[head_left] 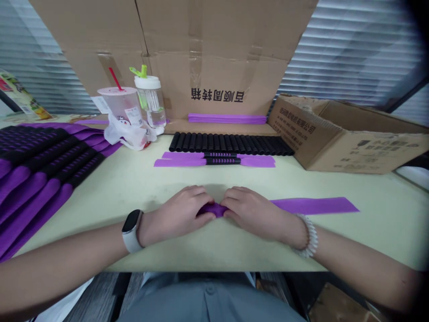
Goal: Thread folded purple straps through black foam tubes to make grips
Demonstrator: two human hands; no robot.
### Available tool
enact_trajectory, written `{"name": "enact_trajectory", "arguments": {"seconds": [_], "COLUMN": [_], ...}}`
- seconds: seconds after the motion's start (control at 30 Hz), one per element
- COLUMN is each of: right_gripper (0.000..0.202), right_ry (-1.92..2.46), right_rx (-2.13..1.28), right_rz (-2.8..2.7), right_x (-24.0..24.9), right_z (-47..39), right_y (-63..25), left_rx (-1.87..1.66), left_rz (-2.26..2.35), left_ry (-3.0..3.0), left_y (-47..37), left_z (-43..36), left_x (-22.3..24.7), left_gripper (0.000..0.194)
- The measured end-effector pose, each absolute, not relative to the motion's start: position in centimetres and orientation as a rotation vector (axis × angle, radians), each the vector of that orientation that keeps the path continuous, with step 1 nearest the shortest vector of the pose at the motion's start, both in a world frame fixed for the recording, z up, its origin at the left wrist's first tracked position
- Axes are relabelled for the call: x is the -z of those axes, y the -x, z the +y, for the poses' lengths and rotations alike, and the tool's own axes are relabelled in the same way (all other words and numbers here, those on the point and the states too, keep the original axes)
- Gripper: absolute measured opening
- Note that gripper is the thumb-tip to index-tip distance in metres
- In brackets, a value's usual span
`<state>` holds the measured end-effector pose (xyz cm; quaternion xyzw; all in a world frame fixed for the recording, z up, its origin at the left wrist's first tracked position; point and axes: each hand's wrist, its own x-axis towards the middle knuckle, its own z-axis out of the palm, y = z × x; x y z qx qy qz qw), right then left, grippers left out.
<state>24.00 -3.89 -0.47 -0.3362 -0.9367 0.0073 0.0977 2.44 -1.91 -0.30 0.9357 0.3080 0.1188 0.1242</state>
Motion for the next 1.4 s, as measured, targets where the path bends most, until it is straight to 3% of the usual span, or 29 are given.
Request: {"name": "enact_trajectory", "arguments": {"seconds": [1.07, 1.4], "right_gripper": [0.014, 0.015], "right_ry": [1.096, 1.025], "right_rx": [-0.217, -0.141], "right_rz": [-2.731, -2.734], "right_x": [-0.2, 0.4], "right_z": [-4.0, -4.3], "right_y": [-23.6, -22.9], "left_rx": [-0.353, -0.444], "left_rz": [0.86, 0.827], "left_ry": [-2.656, -2.647], "left_y": [-2.4, -2.4], "left_z": [-1.7, -1.7], "left_x": [0.4, 1.1], "left_gripper": [0.016, 0.012]}}
